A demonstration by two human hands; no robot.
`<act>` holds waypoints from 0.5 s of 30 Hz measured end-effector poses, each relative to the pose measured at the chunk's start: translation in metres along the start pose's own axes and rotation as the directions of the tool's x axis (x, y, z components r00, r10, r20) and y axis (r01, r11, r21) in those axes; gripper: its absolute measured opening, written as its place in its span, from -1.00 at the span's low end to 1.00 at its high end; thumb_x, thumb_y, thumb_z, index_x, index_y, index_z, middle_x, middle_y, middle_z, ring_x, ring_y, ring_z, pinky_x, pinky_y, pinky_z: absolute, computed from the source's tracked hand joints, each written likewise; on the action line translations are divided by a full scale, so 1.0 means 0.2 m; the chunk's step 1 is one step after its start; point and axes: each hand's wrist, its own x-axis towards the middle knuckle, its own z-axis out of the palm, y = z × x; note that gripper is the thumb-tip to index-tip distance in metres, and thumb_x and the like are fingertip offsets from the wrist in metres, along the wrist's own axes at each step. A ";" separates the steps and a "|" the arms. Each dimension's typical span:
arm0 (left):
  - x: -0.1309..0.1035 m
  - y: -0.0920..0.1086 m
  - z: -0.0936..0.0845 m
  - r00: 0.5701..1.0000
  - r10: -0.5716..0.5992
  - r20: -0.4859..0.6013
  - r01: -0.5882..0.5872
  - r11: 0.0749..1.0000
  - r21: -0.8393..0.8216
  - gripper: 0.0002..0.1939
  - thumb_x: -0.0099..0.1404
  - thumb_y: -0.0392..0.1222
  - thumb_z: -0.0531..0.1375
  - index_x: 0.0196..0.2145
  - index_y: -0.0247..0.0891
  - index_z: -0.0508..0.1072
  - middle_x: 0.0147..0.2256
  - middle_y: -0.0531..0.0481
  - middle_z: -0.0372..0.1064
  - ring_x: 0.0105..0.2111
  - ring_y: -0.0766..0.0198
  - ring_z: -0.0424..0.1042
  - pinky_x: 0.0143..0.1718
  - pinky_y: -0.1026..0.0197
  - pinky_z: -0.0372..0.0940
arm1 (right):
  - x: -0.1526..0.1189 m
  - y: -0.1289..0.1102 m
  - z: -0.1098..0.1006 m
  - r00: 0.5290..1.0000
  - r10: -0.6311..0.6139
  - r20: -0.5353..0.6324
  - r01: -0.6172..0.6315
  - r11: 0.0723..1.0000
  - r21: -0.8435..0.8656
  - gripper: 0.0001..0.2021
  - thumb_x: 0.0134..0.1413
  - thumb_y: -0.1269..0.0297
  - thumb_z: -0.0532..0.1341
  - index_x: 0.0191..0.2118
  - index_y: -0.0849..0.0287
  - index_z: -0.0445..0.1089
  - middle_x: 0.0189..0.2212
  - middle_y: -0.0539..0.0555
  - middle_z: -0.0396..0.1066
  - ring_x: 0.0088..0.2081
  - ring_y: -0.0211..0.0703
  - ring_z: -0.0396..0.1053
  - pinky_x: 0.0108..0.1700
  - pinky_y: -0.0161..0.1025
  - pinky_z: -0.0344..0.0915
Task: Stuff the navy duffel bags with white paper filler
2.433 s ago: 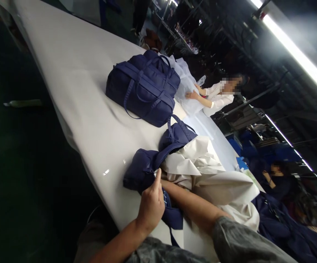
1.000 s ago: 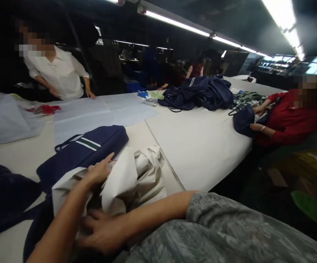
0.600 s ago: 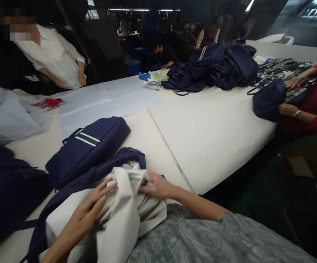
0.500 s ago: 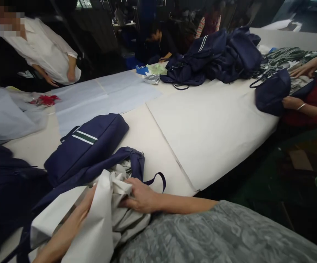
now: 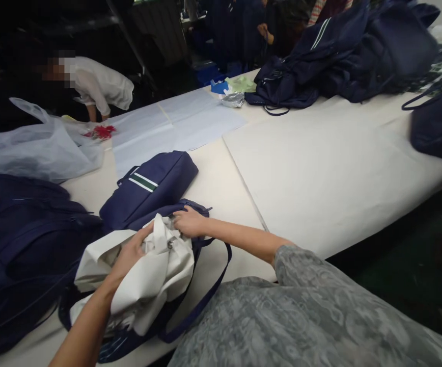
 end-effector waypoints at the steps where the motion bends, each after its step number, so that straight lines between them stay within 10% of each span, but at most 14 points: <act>1: 0.02 0.02 0.01 0.999 -0.034 -0.033 0.034 0.999 0.005 -0.29 0.06 0.04 0.17 0.13 -0.36 0.35 0.14 -0.23 0.33 0.15 -0.13 0.31 0.21 -0.04 0.21 | 0.04 0.01 -0.03 0.990 -0.031 0.136 0.042 0.996 -0.081 -0.84 0.01 0.51 0.18 -0.29 0.23 0.48 -0.12 0.17 0.52 0.07 0.10 0.33 0.21 0.22 0.04; 6: 0.07 0.08 0.16 0.979 -0.049 -0.200 0.099 0.963 0.250 -0.37 0.16 -0.37 0.01 0.21 -0.33 0.30 0.12 -0.18 0.35 0.07 -0.01 0.36 0.11 0.03 0.28 | 0.02 0.09 -0.13 0.945 -0.108 0.308 0.179 0.961 -0.212 -0.74 -0.11 0.55 0.21 -0.23 0.22 0.44 -0.18 0.16 0.50 -0.09 0.03 0.40 -0.15 -0.09 0.29; 15: 0.14 0.06 0.60 0.967 0.203 -0.154 -0.037 0.710 0.703 -0.57 0.40 -0.35 -0.10 0.11 -0.32 0.41 0.10 -0.28 0.36 -0.10 -0.04 0.40 -0.18 0.00 0.35 | -0.23 0.13 0.08 0.972 -0.169 -0.164 0.172 0.985 0.006 -0.81 -0.05 0.60 0.09 -0.40 0.20 0.36 -0.31 0.08 0.46 -0.16 -0.12 0.32 -0.19 -0.27 0.25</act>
